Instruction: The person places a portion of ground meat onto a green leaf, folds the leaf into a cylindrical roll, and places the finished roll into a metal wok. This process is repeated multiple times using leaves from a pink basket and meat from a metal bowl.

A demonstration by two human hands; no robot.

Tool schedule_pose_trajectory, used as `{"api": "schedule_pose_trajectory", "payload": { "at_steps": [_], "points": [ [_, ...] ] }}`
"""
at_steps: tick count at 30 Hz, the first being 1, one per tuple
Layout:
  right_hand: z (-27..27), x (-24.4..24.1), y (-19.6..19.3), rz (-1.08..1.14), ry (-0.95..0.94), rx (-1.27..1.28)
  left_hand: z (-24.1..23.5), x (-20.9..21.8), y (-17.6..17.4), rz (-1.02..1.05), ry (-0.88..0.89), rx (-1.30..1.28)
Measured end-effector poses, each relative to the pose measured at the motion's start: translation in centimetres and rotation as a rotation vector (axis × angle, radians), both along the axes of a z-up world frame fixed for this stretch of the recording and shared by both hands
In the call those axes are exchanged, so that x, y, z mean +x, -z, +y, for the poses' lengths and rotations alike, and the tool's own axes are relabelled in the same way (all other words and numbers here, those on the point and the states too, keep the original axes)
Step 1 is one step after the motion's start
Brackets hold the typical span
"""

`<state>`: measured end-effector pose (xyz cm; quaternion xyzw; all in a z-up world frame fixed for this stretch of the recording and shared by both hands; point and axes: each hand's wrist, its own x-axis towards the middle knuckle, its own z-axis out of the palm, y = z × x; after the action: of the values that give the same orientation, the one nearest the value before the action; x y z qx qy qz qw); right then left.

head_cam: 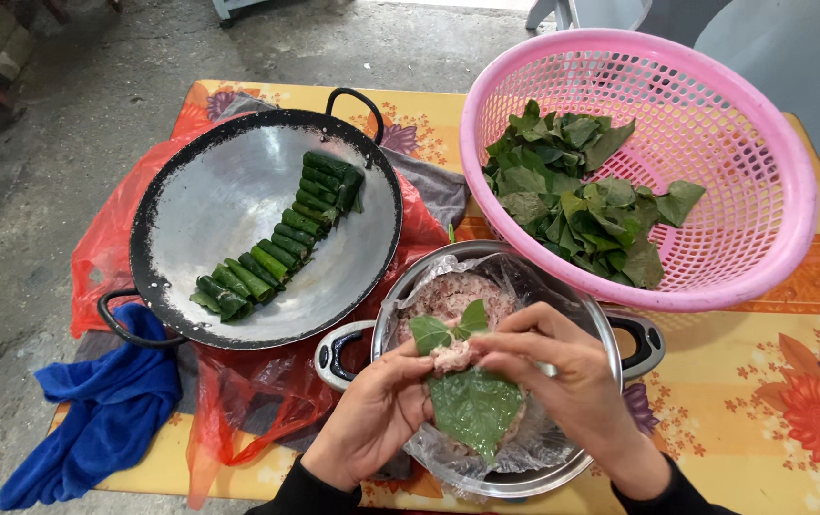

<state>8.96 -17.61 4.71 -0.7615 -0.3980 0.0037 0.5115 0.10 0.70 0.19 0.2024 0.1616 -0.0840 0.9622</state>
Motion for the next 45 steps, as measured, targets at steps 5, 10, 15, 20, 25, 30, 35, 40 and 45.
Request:
{"api": "schedule_pose_trajectory", "payload": {
  "at_steps": [5, 10, 15, 20, 25, 30, 35, 40, 45],
  "points": [
    [-0.2, 0.5, 0.3, 0.488, 0.11, 0.106, -0.1, 0.0, -0.9, 0.095, -0.044, 0.013],
    [0.4, 0.9, 1.8, 1.078, 0.06, 0.243, -0.8, -0.4, -1.2, -0.112, 0.0, 0.453],
    [0.1, 0.6, 2.4, 0.661, -0.098, 0.223, -0.6, -0.7, -2.0, -0.27, -0.057, 0.608],
    [-0.8, 0.3, 0.2, 0.175, -0.236, -0.052, -0.5, -0.6, -1.4, -0.216, -0.09, 0.561],
    [0.2, -0.7, 1.2, -0.05, -0.103, 0.086, -0.7, -0.3, -1.8, 0.007, -0.017, 0.295],
    [1.3, -1.2, 3.3, 0.327, 0.155, 0.234, -1.5, -0.3, -1.5, -0.011, -0.023, 0.361],
    [2.2, -2.3, 3.3, 0.527, 0.209, 0.288, -2.9, -0.4, -1.4, -0.06, -0.247, 0.729],
    [2.4, -2.5, 4.3, 0.64, 0.33, 0.355, -2.4, -0.2, 0.3, -0.117, -0.392, 0.957],
    [2.3, -2.5, 3.4, 0.507, 0.175, 0.243, -2.3, -0.2, -0.3, -0.143, -0.42, 0.869]
  ]
}}
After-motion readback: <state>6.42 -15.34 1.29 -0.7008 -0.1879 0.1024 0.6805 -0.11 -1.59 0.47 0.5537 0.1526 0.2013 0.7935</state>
